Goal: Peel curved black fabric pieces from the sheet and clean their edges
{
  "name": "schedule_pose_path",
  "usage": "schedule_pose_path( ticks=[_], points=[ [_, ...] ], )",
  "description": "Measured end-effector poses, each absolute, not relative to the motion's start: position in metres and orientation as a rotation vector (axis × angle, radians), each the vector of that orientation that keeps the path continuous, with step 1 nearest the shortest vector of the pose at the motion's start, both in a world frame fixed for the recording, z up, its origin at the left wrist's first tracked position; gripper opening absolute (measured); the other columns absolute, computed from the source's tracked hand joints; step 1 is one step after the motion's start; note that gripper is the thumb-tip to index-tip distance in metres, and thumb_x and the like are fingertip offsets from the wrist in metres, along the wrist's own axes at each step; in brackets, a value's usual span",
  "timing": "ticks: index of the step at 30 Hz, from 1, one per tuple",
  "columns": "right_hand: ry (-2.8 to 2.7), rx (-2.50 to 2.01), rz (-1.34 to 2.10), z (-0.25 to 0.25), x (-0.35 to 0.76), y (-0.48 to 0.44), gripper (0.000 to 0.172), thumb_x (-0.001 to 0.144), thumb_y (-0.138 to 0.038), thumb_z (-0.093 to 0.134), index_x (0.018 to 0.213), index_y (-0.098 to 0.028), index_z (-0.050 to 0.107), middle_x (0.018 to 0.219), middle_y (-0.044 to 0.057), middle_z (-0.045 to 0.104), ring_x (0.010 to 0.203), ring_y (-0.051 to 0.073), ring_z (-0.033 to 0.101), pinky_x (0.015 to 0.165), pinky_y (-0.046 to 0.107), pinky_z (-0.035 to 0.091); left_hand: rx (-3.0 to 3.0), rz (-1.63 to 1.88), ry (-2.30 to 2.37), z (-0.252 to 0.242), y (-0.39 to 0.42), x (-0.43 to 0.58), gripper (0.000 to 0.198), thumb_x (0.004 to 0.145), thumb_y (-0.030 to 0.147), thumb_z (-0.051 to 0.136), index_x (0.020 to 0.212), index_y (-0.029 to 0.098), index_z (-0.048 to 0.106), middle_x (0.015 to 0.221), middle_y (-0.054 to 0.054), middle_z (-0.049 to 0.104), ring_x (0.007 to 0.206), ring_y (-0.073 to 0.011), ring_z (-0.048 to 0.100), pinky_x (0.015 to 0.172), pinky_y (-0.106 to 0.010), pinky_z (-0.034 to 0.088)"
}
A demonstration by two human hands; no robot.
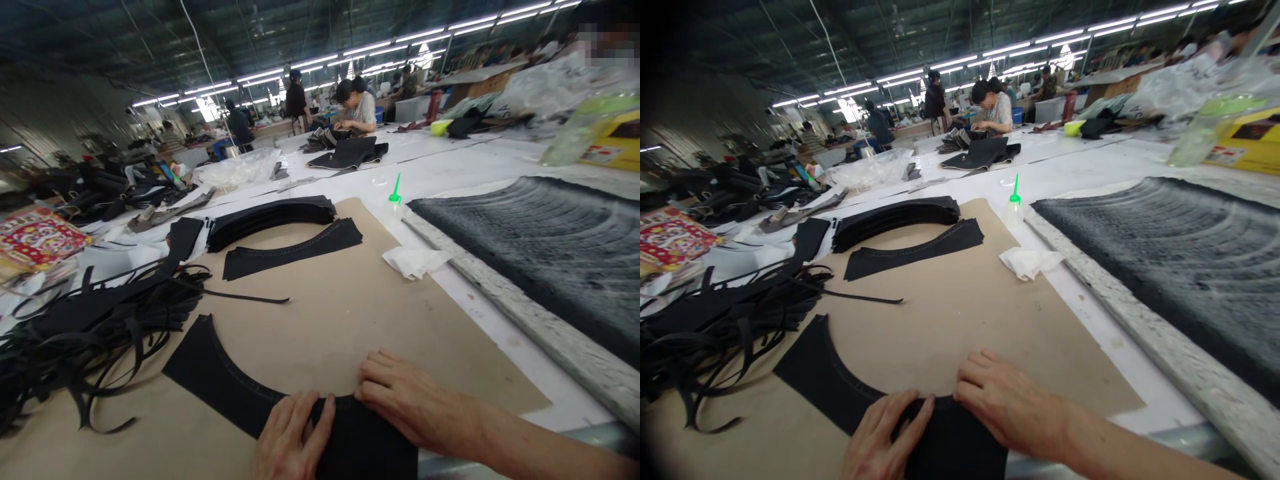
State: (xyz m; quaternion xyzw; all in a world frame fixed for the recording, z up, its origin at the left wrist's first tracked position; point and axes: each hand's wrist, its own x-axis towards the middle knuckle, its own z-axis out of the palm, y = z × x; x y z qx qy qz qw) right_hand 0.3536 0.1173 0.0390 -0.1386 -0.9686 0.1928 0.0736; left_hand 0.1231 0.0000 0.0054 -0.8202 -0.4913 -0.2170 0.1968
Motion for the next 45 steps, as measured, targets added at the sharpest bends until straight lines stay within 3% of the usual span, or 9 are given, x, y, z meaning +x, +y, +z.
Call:
schedule_pose_path(
  ticks=[4,9,12,19,24,31,38,45],
  points=[
    [-2.915,-0.414,0.544,0.039,0.358,0.118,0.011,0.092,-0.013,0.043,0.089,-0.02,0.051,0.093,0.003,0.056,0.086,0.017,0.047,0.081,0.031,0.035,-2.394,-0.621,-1.301,0.018,0.005,0.128,0.037,0.101,0.017,0.029,0.113,0.012,0.064,0.098,-0.006,0.065,0.09,-0.0158,0.059,0.082,-0.025,0.046],
    [-2.892,-0.394,0.507,0.038,0.361,0.118,0.011,0.092,-0.013,0.043,0.091,-0.019,0.052,0.094,0.003,0.057,0.086,0.017,0.047,0.081,0.031,0.034,-2.507,-0.301,-1.334,0.019,0.004,0.129,0.041,0.099,0.026,0.036,0.137,0.016,0.048,0.095,-0.006,0.063,0.086,-0.0193,0.058,0.077,-0.028,0.049],
    [-2.893,-0.401,0.479,0.04,0.365,0.119,0.012,0.093,-0.013,0.043,0.09,-0.019,0.053,0.093,0.004,0.057,0.086,0.017,0.047,0.08,0.031,0.035,-2.496,-0.252,-1.321,0.011,0.001,0.127,0.045,0.097,0.026,0.043,0.141,0.018,0.044,0.097,-0.007,0.062,0.09,-0.0205,0.058,0.079,-0.029,0.05],
    [-2.886,-0.369,0.417,0.04,0.372,0.121,0.015,0.093,-0.013,0.043,0.092,-0.018,0.056,0.09,0.004,0.058,0.083,0.017,0.046,0.078,0.031,0.035,-2.52,-0.521,-1.39,0.015,0.01,0.136,0.037,0.095,0.013,0.037,0.124,0.02,0.058,0.109,-0.01,0.06,0.095,-0.0202,0.059,0.079,-0.03,0.052],
    [-2.9,-0.361,0.369,0.037,0.371,0.122,0.016,0.094,-0.015,0.042,0.093,-0.018,0.058,0.09,0.004,0.058,0.082,0.017,0.045,0.077,0.031,0.033,-2.609,-0.811,-1.368,0.013,0.021,0.158,0.036,0.096,0.01,0.031,0.119,0.01,0.058,0.09,-0.009,0.063,0.079,-0.0165,0.06,0.07,-0.026,0.054],
    [-2.889,-0.319,0.346,0.04,0.378,0.124,0.016,0.093,-0.016,0.044,0.096,-0.017,0.06,0.09,0.005,0.059,0.081,0.018,0.043,0.075,0.032,0.033,-2.395,-0.567,-1.211,-0.011,0.016,0.159,0.032,0.096,0.011,0.039,0.12,0.008,0.06,0.097,-0.01,0.065,0.093,-0.0194,0.06,0.08,-0.028,0.052],
    [-2.876,-0.262,0.297,0.042,0.388,0.129,0.023,0.096,-0.014,0.038,0.106,-0.015,0.059,0.089,0.005,0.059,0.079,0.018,0.045,0.076,0.033,0.033,-2.355,-0.503,-1.227,-0.003,0.02,0.167,0.039,0.097,0.012,0.03,0.124,0.014,0.059,0.085,-0.006,0.062,0.08,-0.0168,0.058,0.073,-0.028,0.047],
    [-2.868,-0.26,0.286,0.039,0.395,0.126,0.029,0.095,-0.015,0.036,0.115,-0.013,0.057,0.093,0.008,0.06,0.081,0.019,0.046,0.078,0.035,0.034,-2.307,-0.533,-1.312,-0.002,0.021,0.176,0.041,0.097,0.012,0.029,0.12,0.019,0.062,0.08,-0.005,0.059,0.076,-0.0185,0.055,0.074,-0.033,0.044]
  ],
)
